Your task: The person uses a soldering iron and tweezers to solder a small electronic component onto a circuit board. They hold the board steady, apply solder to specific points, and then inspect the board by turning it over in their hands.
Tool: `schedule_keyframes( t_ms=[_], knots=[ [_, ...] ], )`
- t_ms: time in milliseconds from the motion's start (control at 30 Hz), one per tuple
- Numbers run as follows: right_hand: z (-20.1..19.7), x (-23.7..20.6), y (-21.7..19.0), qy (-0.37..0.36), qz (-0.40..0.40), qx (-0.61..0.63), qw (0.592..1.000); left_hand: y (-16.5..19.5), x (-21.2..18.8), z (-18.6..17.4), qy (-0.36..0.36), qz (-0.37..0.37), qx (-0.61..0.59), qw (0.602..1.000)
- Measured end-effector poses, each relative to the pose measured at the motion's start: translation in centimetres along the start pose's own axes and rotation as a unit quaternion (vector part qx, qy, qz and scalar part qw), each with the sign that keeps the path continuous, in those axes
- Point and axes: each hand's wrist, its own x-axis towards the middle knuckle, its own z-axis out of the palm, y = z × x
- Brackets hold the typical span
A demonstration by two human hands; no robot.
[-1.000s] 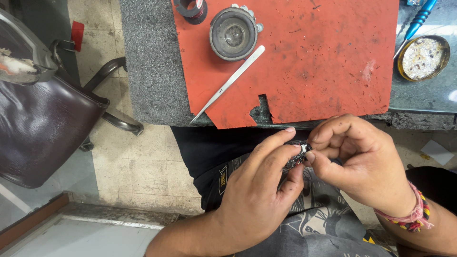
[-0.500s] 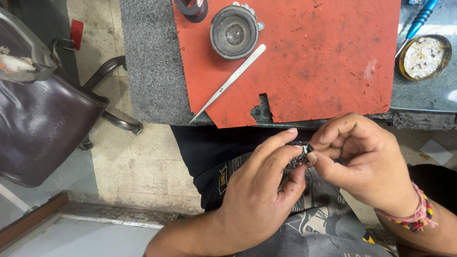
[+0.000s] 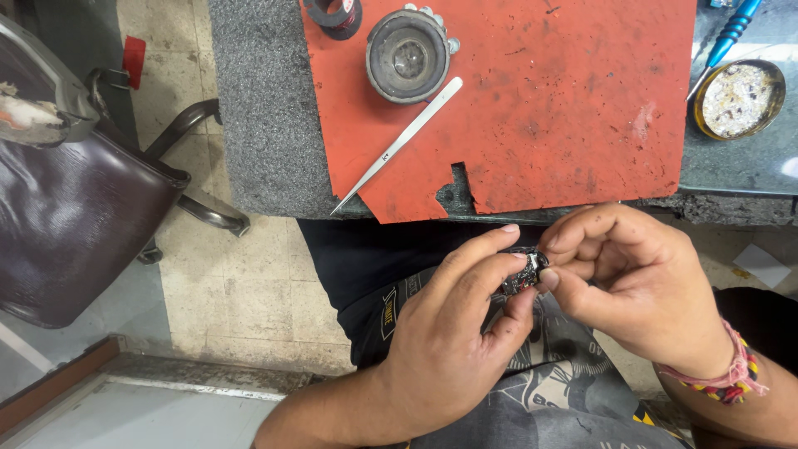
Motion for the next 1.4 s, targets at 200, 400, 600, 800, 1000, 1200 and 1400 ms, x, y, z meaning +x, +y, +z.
schedule_keyframes(
  t_ms=[200,400,600,800,1000,1200,1400],
  knots=[
    [0.63,0.01,-0.41,0.006,-0.016,-0.021,1.000,0.07,0.07,0.06,0.010,0.021,0.015,1.000],
    [0.97,-0.06,-0.67,0.021,-0.022,-0.059,0.998,0.17,0.06,0.19,0.018,0.031,0.030,0.999],
    [1.03,0.03,-0.73,0.020,-0.027,-0.067,0.997,0.17,0.10,0.12,0.014,0.034,0.029,0.999],
    [1.02,0.00,-0.71,0.025,-0.026,-0.072,0.997,0.25,0.18,0.10,0.018,0.039,0.041,0.998],
    [1.00,-0.04,-0.65,0.029,-0.022,-0.080,0.996,0.25,0.18,0.13,0.014,0.034,0.040,0.999],
    [0.71,-0.25,-0.38,0.019,-0.022,-0.055,0.998,0.24,0.08,0.22,0.021,0.037,0.037,0.998],
    [0.26,-0.37,-0.30,0.016,-0.008,-0.033,0.999,0.16,-0.02,0.17,0.016,0.031,0.014,0.999]
  ],
)
